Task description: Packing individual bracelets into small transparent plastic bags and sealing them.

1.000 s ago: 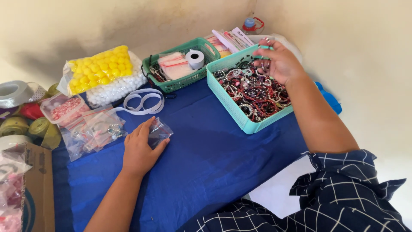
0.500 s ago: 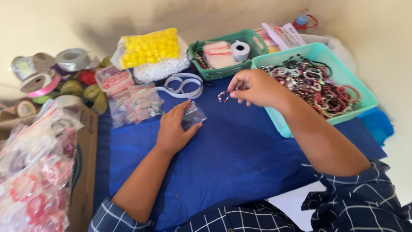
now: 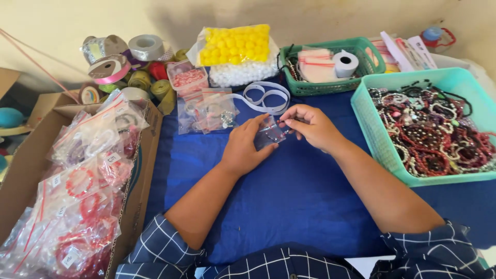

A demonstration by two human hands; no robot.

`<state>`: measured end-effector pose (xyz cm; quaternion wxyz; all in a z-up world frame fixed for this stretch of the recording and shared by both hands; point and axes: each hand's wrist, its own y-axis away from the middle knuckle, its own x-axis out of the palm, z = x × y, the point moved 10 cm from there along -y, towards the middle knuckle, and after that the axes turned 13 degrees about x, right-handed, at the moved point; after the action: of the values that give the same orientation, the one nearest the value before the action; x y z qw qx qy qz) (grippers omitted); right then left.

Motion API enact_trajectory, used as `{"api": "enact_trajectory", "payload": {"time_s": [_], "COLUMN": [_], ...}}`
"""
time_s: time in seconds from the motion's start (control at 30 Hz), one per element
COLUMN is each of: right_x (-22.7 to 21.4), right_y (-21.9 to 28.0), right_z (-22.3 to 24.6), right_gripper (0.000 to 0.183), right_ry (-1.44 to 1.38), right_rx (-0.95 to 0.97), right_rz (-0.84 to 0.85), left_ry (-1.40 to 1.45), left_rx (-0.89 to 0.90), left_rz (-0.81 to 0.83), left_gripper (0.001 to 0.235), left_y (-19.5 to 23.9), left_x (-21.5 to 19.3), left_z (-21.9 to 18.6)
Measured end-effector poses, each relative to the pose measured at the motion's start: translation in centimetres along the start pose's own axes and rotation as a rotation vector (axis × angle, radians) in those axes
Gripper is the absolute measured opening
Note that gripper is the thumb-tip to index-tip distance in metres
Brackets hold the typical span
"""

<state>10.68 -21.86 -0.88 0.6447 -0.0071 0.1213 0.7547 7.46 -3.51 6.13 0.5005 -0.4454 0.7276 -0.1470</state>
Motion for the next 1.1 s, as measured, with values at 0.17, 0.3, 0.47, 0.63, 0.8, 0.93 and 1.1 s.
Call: {"api": "enact_trajectory", "payload": {"time_s": [0.17, 0.3, 0.47, 0.63, 0.8, 0.93, 1.1], "right_x": [0.9, -0.2, 0.4, 0.4, 0.3, 0.4, 0.6], "right_y": [-0.7, -1.1, -0.2, 1.0, 1.6, 1.9, 3.6], "right_z": [-2.5, -4.4, -2.6, -0.8, -0.6, 0.1, 2.6], "right_gripper": [0.026, 0.031, 0.02, 0.022, 0.012, 0.013, 0.01], "right_ry": [-0.18, -0.296, -0.266, -0.289, -0.3, -0.271, -0.028], "right_rx": [-0.053, -0.126, -0.163, -0.225, -0.265, -0.251, -0.413], "right_rz": [0.013, -0.044, -0.058, -0.118, -0.123, -0.146, -0.249], "left_ry": [-0.005, 0.046, 0.137, 0.532, 0.864, 0.885, 0.936], "left_rx": [-0.022, -0.079, -0.17, -0.372, -0.468, -0.456, -0.502], "left_rz": [0.019, 0.043, 0.001, -0.094, -0.167, -0.146, -0.173], "left_gripper": [0.071, 0.068, 0.057, 0.046, 0.052, 0.053, 0.026], "left_y": [0.2, 0.3, 1.1, 2.1, 2.7, 2.7, 3.7], "left_x": [0.5, 1.1, 1.7, 3.6, 5.7, 6.2, 7.2], "left_z": [0.6, 1.2, 2.4, 4.5, 5.2, 5.2, 6.7]}}
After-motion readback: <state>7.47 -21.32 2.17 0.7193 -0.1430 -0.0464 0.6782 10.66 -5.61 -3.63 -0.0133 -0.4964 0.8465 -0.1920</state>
